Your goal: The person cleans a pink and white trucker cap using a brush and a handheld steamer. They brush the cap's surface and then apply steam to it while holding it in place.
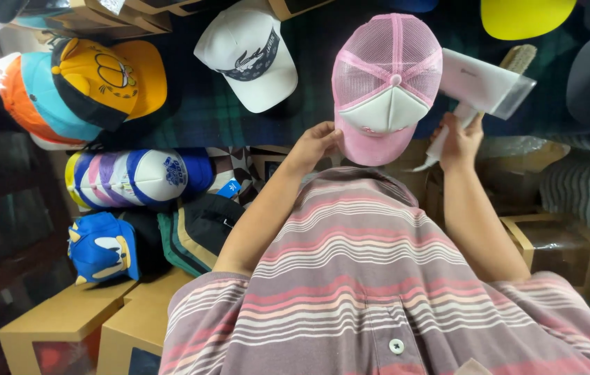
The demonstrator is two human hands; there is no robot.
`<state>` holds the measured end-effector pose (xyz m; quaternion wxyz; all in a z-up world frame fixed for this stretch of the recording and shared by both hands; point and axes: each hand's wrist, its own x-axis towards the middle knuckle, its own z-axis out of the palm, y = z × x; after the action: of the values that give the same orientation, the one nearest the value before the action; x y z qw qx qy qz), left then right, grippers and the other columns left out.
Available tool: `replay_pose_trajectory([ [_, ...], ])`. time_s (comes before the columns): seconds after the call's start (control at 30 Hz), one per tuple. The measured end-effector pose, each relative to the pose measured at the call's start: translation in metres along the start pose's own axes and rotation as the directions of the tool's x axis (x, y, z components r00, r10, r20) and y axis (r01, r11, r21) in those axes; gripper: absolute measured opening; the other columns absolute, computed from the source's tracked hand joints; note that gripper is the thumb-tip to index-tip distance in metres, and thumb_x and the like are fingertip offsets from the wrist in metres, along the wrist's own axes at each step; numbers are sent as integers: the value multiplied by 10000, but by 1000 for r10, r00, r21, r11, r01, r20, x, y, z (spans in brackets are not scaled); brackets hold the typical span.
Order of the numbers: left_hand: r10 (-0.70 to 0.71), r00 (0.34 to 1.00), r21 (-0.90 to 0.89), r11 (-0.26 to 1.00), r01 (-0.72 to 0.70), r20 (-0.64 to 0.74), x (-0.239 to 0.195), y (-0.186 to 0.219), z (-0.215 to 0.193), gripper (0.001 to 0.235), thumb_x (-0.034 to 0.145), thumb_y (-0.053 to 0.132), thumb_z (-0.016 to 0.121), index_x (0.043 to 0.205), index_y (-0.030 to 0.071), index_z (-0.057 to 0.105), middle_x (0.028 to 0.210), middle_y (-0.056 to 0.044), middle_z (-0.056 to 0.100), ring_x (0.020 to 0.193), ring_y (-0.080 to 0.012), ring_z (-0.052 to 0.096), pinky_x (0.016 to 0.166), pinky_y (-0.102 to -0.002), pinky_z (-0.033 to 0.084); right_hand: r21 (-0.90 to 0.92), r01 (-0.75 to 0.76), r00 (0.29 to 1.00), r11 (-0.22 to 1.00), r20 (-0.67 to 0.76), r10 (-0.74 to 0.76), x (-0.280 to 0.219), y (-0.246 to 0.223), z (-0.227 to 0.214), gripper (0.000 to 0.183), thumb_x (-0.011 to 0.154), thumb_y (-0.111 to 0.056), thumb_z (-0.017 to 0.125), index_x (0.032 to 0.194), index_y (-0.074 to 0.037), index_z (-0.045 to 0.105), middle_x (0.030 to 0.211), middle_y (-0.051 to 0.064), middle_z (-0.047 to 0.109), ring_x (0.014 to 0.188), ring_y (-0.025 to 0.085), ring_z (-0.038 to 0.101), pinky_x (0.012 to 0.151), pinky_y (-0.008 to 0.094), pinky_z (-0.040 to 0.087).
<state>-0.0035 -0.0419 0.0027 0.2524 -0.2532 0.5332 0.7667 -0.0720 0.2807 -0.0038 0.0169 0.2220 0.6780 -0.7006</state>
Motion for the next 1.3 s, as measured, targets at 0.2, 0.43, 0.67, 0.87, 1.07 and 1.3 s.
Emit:
replay_pose_trajectory([
  [0.2, 42, 995, -102, 993, -51, -93, 1, -2, 4, 303, 972, 215, 763, 1251, 108, 714, 1124, -133, 726, 1021, -291, 734, 911, -445, 610, 180, -66, 998, 981, 31, 62, 49, 35, 20, 193, 1022, -114, 678, 1124, -97, 516, 783, 92, 647, 594, 211, 688, 530, 349, 633],
  [0.43, 289, 935, -135, 938, -320, -205, -22, 55, 29, 567, 1013, 331, 670, 1497, 112, 474, 1439, -190, 535, 1307, -317, 568, 1086, -480, 511, -621, -150, 829, 769, 345, 440, 59, -64, -9, 542, 1166, -382, 541, 1461, 44, 382, 1353, 302, 536, 992, 415, 706, 789, 502, 612],
  [0.67, 346, 923, -23, 935, -355, -171, -25, 95, 47, 688, 992, 513, 655, 1580, 321, 353, 1687, -141, 322, 1537, -284, 389, 1192, -445, 401, -593, 7, 744, 805, 542, 392, 17, -157, 14, 376, 1105, -168, 525, 1455, -47, 459, 1209, 77, 691, 967, 192, 696, 837, 296, 599],
  [0.87, 364, 897, 33, 929, -368, -252, -16, 91, 71, 800, 947, 552, 660, 1603, 262, 305, 1716, -55, 284, 1607, -276, 225, 1283, -494, 220, -341, 10, 730, 940, 645, 226, 15, -128, 42, 599, 1020, 51, 515, 1531, -189, 315, 1274, 142, 500, 1002, 203, 636, 964, 365, 630],
  [1.07, 389, 850, 45, 915, -400, -355, -14, 86, 77, 737, 926, 531, 700, 1549, 247, 429, 1627, -82, 452, 1488, -244, 450, 1223, -400, 362, -374, 8, 743, 927, 623, 245, 15, -129, 39, 595, 1035, 43, 532, 1550, -167, 319, 1271, 151, 500, 1135, 278, 623, 956, 387, 636],
  [1.3, 448, 757, 118, 885, -450, -476, -21, 75, 104, 780, 954, 601, 570, 1586, 198, 356, 1673, -93, 368, 1559, -275, 345, 1268, -463, 308, -503, 281, 756, 817, 641, 135, 19, -131, 45, 655, 954, 7, 550, 1535, -241, 376, 1162, 56, 560, 985, 203, 619, 854, 396, 492],
])
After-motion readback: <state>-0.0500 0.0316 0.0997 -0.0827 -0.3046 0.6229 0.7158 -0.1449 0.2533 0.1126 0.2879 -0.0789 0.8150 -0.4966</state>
